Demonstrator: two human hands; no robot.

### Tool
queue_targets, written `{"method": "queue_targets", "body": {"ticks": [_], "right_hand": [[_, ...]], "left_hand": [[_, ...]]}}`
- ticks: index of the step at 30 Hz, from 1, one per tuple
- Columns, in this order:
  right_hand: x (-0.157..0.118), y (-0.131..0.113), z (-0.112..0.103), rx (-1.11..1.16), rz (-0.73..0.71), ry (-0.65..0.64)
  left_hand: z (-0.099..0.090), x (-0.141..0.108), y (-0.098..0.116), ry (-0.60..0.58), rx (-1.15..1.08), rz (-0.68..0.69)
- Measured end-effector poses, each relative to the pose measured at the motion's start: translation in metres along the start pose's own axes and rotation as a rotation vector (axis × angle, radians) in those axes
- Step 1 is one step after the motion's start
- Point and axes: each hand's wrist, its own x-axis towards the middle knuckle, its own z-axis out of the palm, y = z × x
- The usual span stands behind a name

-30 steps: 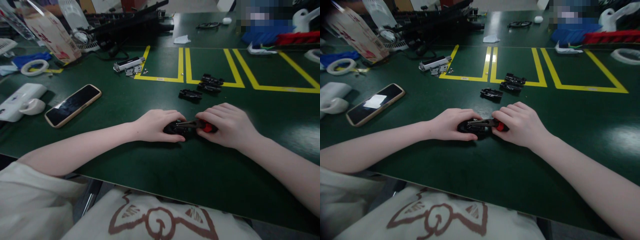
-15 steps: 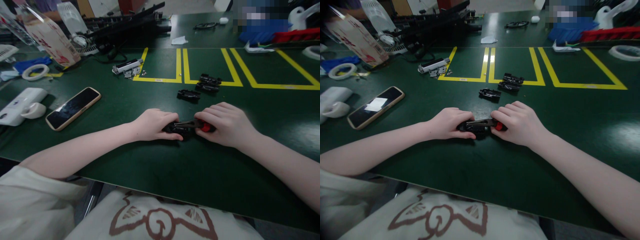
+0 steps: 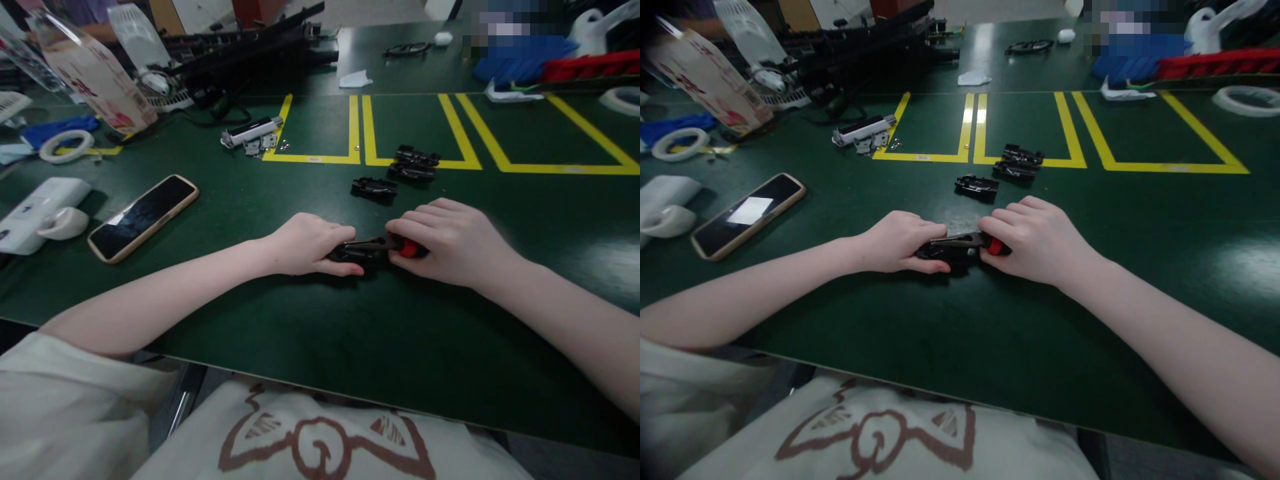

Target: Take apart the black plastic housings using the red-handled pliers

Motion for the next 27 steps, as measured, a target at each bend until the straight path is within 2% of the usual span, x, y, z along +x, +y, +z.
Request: {"method": "queue_targets", "body": {"ticks": [17, 22, 27], "right_hand": [[0.0022, -0.0032, -0.0026, -0.047, -0.009, -0.007], [-0.0004, 0.0018, -0.0016, -0.062, -0.019, -0.018], [-0.0032, 0.0027, 0.0021, -0.043, 0.022, -0.004]], "left_hand": [[-0.0007, 0.003, -0.0002, -0.018, -0.021, -0.025], [-0.0009, 0.0025, -0.0004, 0.003, -0.005, 0.008], [0.0015, 0.0005, -0.0012, 0.044, -0.083, 0.027]]}}
